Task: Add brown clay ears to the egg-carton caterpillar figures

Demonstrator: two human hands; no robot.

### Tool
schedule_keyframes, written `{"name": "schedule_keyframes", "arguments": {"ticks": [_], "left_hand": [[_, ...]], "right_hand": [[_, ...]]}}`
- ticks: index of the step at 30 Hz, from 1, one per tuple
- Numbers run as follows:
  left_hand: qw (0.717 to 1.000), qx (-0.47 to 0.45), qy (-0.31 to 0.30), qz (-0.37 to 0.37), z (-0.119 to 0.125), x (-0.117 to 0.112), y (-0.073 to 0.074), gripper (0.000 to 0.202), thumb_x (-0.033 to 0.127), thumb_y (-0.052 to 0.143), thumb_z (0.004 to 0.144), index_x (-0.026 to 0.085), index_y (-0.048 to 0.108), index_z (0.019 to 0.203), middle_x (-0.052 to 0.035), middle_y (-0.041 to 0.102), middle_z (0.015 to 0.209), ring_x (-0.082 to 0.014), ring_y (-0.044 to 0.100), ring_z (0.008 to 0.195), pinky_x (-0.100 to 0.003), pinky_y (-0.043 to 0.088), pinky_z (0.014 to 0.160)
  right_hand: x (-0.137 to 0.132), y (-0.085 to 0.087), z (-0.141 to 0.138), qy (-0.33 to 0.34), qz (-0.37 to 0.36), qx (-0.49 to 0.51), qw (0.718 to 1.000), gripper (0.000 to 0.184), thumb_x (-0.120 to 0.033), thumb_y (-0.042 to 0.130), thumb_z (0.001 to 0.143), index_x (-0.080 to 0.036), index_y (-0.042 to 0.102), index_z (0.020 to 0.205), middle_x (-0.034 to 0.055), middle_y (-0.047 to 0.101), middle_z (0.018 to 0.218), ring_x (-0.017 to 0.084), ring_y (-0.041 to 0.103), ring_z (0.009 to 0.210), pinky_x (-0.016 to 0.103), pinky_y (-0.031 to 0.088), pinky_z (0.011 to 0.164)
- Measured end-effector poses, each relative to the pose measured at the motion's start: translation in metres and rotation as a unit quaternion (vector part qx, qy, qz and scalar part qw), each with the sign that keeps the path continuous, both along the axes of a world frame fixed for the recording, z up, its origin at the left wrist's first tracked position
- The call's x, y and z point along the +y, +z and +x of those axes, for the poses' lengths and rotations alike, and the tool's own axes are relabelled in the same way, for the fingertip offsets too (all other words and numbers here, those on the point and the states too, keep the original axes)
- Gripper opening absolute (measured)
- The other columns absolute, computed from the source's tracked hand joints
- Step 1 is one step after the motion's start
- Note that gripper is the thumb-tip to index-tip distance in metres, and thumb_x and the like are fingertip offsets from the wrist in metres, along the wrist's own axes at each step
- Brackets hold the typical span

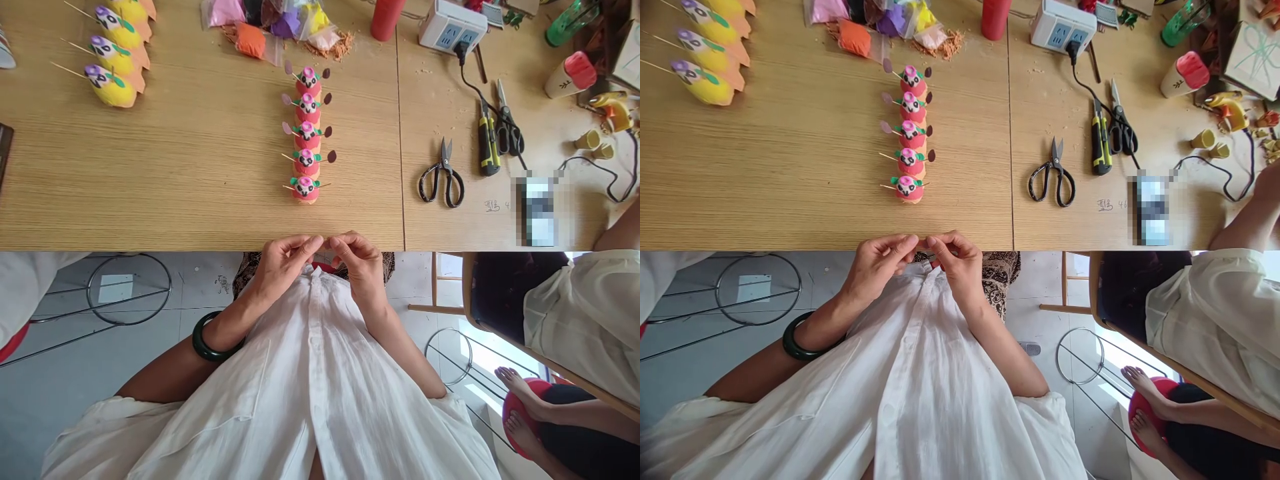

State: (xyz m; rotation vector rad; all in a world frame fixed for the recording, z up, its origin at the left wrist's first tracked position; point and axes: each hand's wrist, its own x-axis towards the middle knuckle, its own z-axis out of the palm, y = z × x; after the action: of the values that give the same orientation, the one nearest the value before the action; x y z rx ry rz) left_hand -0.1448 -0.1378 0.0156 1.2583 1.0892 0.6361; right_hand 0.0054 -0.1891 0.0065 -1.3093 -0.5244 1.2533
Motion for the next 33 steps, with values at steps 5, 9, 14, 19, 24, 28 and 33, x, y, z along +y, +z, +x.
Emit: {"name": "schedule_keyframes", "arguments": {"ticks": [5,9,14,19,24,28,33], "left_hand": [[0.998,-0.038,0.000,-0.042,0.0054,-0.0010,0.0018,0.029,0.046,0.081,0.084,0.017,0.081,0.081,0.0019,0.059,0.061,-0.0099,0.043,0.055,-0.026,0.037,0.053],[1.000,-0.015,0.009,-0.025,0.0056,0.0012,0.0006,0.027,0.043,0.083,0.081,0.016,0.082,0.080,0.0016,0.064,0.064,-0.0097,0.047,0.058,-0.024,0.042,0.058],[1.000,0.020,-0.012,-0.017,0.0038,0.0027,0.0005,0.032,0.046,0.084,0.079,0.014,0.084,0.084,-0.0017,0.070,0.072,-0.0131,0.055,0.066,-0.024,0.044,0.061],[0.999,0.045,0.008,0.019,0.0014,0.0019,0.0043,0.031,0.046,0.076,0.086,0.016,0.085,0.089,0.0008,0.066,0.065,-0.0107,0.049,0.058,-0.024,0.038,0.054],[0.997,0.060,0.029,0.038,-0.0003,0.0013,0.0004,0.024,0.043,0.078,0.086,0.019,0.084,0.086,0.0020,0.060,0.058,-0.0125,0.051,0.058,-0.025,0.038,0.054],[0.997,0.056,0.039,0.037,0.0005,0.0001,-0.0013,0.022,0.041,0.077,0.086,0.020,0.083,0.084,0.0037,0.049,0.051,-0.0120,0.045,0.055,-0.025,0.036,0.053],[0.999,0.026,0.033,0.003,0.0011,0.0002,-0.0050,0.035,0.048,0.075,0.090,0.018,0.074,0.073,0.0038,0.047,0.058,-0.0088,0.035,0.053,-0.025,0.030,0.050]], "right_hand": [[0.0007,0.0006,-0.0021,0.010,-0.020,0.012,1.000,0.025,-0.047,0.086,0.077,-0.022,0.079,0.076,-0.0015,0.070,0.079,0.010,0.057,0.064,0.025,0.051,0.059],[0.0006,-0.0004,0.0001,0.013,-0.032,0.011,0.999,0.035,-0.055,0.082,0.081,-0.023,0.082,0.094,-0.0006,0.073,0.081,0.011,0.059,0.066,0.025,0.050,0.057],[0.0014,0.0007,0.0027,0.022,-0.007,-0.027,0.999,0.032,-0.049,0.089,0.076,-0.020,0.075,0.073,-0.0020,0.069,0.072,0.009,0.057,0.060,0.025,0.051,0.057],[0.0027,0.0022,0.0010,-0.010,-0.003,-0.011,1.000,0.032,-0.048,0.090,0.075,-0.021,0.074,0.072,-0.0036,0.068,0.071,0.008,0.055,0.055,0.024,0.048,0.054],[0.0025,0.0008,-0.0004,0.019,-0.022,-0.001,1.000,0.039,-0.059,0.084,0.078,-0.022,0.077,0.088,-0.0008,0.074,0.082,0.010,0.057,0.061,0.025,0.052,0.055],[0.0008,0.0004,0.0004,0.011,-0.022,-0.015,1.000,0.038,-0.057,0.084,0.078,-0.021,0.077,0.087,-0.0006,0.073,0.082,0.009,0.057,0.061,0.024,0.050,0.053],[-0.0003,-0.0032,0.0018,0.005,-0.016,-0.042,0.999,0.035,-0.053,0.087,0.077,-0.021,0.073,0.078,-0.0021,0.069,0.073,0.009,0.054,0.056,0.025,0.048,0.054]]}}
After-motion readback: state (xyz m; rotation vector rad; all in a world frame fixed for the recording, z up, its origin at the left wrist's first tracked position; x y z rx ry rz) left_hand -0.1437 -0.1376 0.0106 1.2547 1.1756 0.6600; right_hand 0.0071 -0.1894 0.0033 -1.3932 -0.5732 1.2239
